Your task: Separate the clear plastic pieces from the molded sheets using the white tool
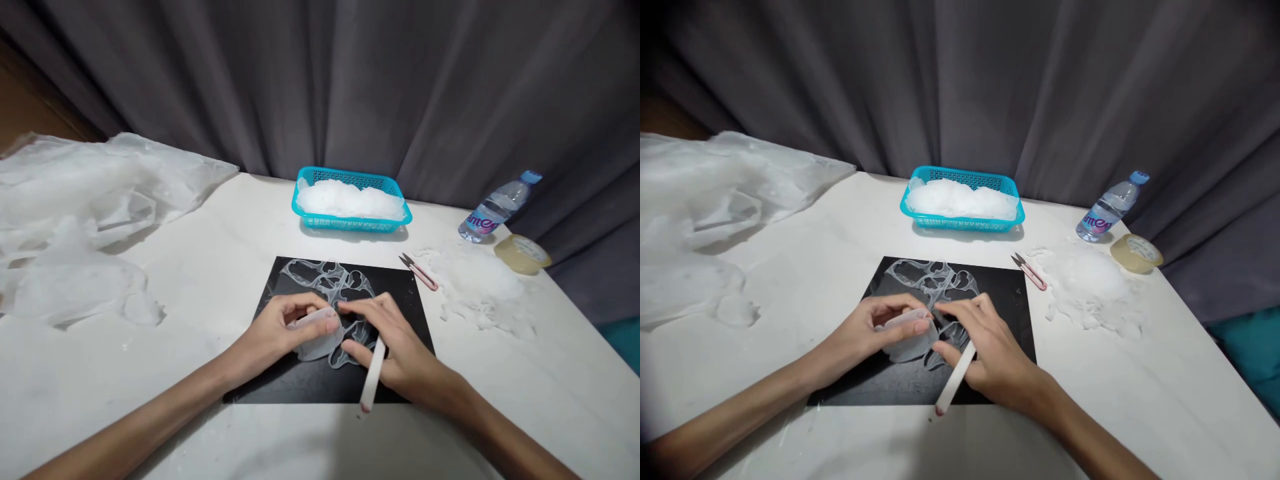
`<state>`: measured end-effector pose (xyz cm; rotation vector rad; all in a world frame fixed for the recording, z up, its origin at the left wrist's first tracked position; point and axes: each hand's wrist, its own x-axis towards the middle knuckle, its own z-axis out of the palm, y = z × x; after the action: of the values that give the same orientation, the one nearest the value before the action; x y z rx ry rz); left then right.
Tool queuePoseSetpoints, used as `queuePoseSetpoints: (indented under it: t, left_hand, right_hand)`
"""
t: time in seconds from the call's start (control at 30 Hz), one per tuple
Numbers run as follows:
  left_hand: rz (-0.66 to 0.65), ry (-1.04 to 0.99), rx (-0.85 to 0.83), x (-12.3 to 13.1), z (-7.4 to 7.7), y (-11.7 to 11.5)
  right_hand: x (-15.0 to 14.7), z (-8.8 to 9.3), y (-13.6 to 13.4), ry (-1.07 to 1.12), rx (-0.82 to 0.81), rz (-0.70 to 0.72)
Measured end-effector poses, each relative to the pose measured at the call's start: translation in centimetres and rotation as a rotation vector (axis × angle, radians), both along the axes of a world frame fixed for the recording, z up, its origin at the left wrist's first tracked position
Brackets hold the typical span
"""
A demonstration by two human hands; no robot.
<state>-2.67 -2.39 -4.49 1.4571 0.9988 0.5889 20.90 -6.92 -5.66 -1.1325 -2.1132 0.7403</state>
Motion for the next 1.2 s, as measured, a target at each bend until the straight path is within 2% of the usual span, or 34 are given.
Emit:
queuePoseSetpoints:
  t: [0.17, 0.3, 0.4, 0.53, 0.73, 0.9, 0.97, 1.0, 1.1, 1.13, 1.2]
  left_hand:
    - [-0.129, 0.13, 0.146, -0.4, 0.5, 0.1]
    - [-0.199, 0.221, 0.273, -0.3, 1.2, -0.1]
    - [-0.19, 0.258, 0.29, -0.1, 1.2, -0.4]
    - [-0.144, 0.216, 0.253, 0.1, 1.0, -0.6]
    - [-0.101, 0.016, 0.045, 0.0, 1.5, -0.7]
    - [-0.092, -0.04, 0.012, 0.3, 1.7, -1.4]
    - [-0.009, -0.016, 0.073, 0.2, 1.6, -1.0]
    - [0.1, -0.005, 0.115, 0.0, 1.5, -0.5]
    - [0.576, -0.043, 0.179, -1.2, 1.2, 1.5]
    - [0.665, -0.079, 0.163, -1.6, 1.2, 2.2]
    - [0.624, -0.167, 0.121, -2.1, 1.2, 3.0]
  right_hand:
    - [-1.0, -1.2, 0.0, 0.026, 0.184, 0.009]
    - [-1.0, -0.9, -0.1, -0.133, 0.347, 0.027]
    - [-1.0, -0.9, -0.2, -0.299, 0.468, 0.005]
    - [-1.1, -1.2, -0.4, -0.374, 0.539, -0.031]
    - [-0.9, -0.1, -0.6, -0.213, 0.578, -0.034]
    - [-0.8, 0.4, -0.7, -0.222, 0.604, -0.049]
    - [-0.6, 0.2, -0.9, -0.236, 0.623, -0.039]
    - [-0.4, 0.2, -1.0, -0.221, 0.626, -0.029]
    - [0.2, 0.4, -1.5, -0.094, 0.603, -0.013]
    - [0.4, 0.5, -1.6, -0.053, 0.596, -0.031]
    - [0.7, 1.0, -1.5, -0.019, 0.594, -0.114]
